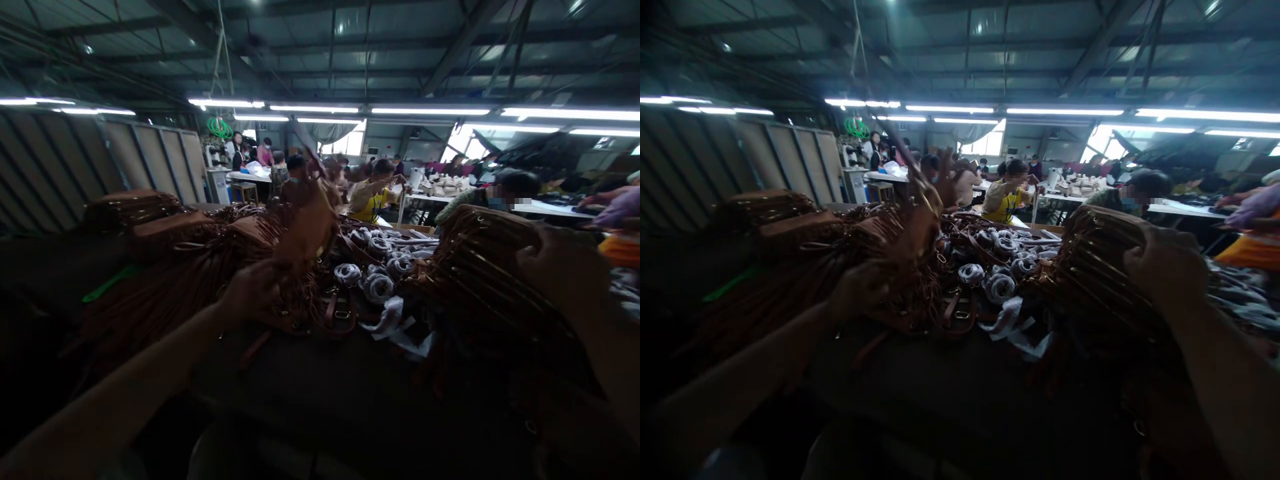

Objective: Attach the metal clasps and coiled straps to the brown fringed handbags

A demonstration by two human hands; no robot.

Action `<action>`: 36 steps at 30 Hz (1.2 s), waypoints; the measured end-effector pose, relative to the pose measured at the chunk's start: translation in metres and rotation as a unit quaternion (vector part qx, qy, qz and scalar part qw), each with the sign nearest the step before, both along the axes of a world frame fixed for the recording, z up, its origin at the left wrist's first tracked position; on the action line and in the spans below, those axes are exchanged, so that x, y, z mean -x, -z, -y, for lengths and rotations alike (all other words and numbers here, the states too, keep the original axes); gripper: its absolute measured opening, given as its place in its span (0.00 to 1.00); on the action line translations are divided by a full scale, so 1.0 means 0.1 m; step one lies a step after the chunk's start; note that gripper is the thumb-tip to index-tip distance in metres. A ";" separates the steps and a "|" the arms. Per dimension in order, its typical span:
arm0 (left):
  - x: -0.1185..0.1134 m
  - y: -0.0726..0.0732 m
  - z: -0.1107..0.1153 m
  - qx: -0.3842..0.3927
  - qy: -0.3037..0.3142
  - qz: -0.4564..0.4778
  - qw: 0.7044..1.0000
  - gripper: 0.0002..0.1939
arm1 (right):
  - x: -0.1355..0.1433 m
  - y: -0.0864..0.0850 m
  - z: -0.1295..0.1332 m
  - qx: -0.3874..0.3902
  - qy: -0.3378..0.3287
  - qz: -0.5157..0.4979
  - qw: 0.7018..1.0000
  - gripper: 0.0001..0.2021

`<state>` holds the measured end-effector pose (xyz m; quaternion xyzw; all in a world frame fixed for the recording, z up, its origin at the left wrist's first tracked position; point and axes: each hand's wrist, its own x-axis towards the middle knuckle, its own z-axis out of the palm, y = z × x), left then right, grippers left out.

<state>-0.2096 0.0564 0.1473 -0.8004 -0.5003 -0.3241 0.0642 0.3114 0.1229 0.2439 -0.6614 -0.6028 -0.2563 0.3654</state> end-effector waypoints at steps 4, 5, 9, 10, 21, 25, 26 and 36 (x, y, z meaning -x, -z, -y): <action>-0.40 1.00 0.43 0.106 0.120 -0.075 0.984 0.12 | 0.34 0.43 0.42 0.003 -0.054 0.068 0.996 0.22; -0.46 1.14 0.50 0.119 0.133 -0.077 0.981 0.12 | 0.43 0.58 0.54 0.014 -0.071 0.065 0.995 0.21; -0.54 1.22 0.70 0.165 0.114 -0.047 0.979 0.13 | 0.70 1.24 0.93 0.131 -0.149 0.012 0.980 0.18; -0.57 1.17 0.74 0.174 0.101 -0.028 0.979 0.14 | 0.75 1.39 1.02 0.170 -0.168 -0.011 0.971 0.17; -1.51 1.24 1.19 0.122 0.011 0.032 0.992 0.24 | 1.59 2.24 1.83 0.227 -0.196 -0.027 0.954 0.18; -1.38 1.35 1.15 0.138 -0.032 0.000 0.990 0.16 | 1.74 2.37 1.78 0.209 -0.230 0.002 0.950 0.20; -1.32 1.36 1.15 0.148 -0.036 0.003 0.988 0.11 | 1.74 2.40 1.75 0.221 -0.241 0.002 0.945 0.17; -0.86 1.31 1.23 0.151 -0.061 0.020 0.986 0.08 | 1.51 2.50 1.58 0.238 -0.319 -0.104 0.911 0.10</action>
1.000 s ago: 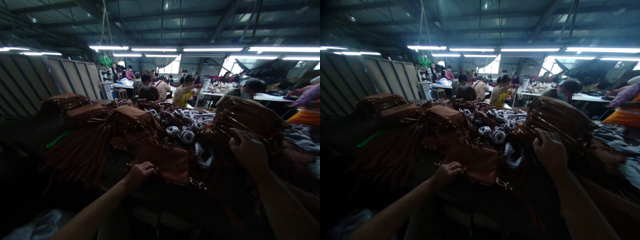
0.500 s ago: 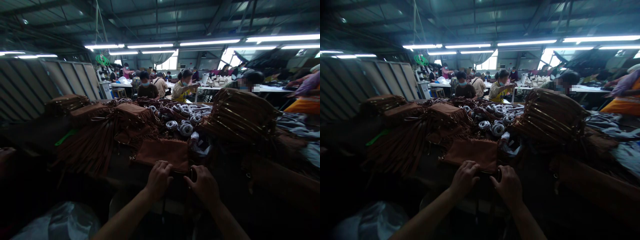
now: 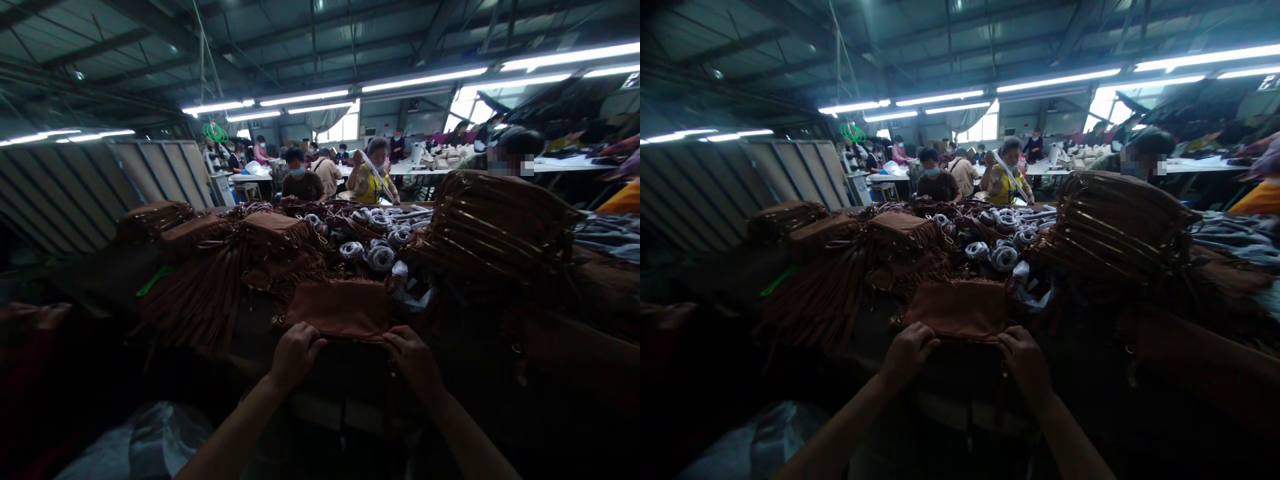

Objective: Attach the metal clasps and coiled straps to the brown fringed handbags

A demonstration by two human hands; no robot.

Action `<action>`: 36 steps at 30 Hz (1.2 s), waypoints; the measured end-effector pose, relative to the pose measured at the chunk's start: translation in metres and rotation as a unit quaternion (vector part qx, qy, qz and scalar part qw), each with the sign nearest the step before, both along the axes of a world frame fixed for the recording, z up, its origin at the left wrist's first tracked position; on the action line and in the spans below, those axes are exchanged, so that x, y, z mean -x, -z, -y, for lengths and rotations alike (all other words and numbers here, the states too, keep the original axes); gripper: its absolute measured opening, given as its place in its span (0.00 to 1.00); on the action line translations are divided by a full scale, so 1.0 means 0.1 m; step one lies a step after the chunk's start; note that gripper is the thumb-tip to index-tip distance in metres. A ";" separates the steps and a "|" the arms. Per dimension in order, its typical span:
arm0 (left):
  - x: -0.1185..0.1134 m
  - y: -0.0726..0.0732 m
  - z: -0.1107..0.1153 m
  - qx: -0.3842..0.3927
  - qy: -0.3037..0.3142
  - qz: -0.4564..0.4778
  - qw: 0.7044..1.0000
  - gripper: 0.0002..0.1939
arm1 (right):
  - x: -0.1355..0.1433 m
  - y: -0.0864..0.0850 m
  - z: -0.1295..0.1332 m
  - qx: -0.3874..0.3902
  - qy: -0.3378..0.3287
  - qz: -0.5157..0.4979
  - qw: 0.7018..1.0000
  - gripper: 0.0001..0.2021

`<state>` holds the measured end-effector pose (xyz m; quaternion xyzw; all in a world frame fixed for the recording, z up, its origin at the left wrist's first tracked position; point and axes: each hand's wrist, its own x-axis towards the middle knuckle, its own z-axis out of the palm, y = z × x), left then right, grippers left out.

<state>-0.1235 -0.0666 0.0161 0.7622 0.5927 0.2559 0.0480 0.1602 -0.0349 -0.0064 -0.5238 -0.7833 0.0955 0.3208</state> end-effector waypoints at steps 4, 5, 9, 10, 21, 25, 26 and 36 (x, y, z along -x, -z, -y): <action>-0.33 0.12 0.06 -0.017 0.010 -0.037 0.999 0.10 | -0.03 0.07 0.00 -0.003 0.001 -0.032 0.999 0.10; -0.39 0.14 0.06 -0.014 0.009 -0.042 0.999 0.07 | -0.04 0.08 0.01 -0.002 0.001 -0.038 0.999 0.10; -0.21 0.11 0.05 -0.011 0.024 -0.065 0.998 0.05 | -0.12 0.07 0.01 0.014 0.001 -0.059 0.998 0.08; -0.05 0.08 0.05 -0.012 0.017 -0.076 0.997 0.05 | -0.14 0.06 0.01 0.019 0.000 -0.065 0.998 0.08; 0.30 -0.17 0.11 -0.040 -0.078 -0.036 0.995 0.11 | -0.09 -0.04 0.01 0.040 0.050 -0.072 0.995 0.09; -0.49 -0.23 -0.11 -0.056 0.098 0.019 0.993 0.12 | -0.01 -0.13 0.01 0.013 0.131 -0.051 0.990 0.14; -0.60 -0.24 -0.18 -0.052 0.128 0.014 0.990 0.12 | 0.01 -0.16 0.01 0.005 0.144 -0.044 0.989 0.15; -0.60 -0.46 -0.59 -0.029 0.143 0.049 0.988 0.04 | 0.23 -0.07 0.40 0.080 0.039 -0.156 0.984 0.17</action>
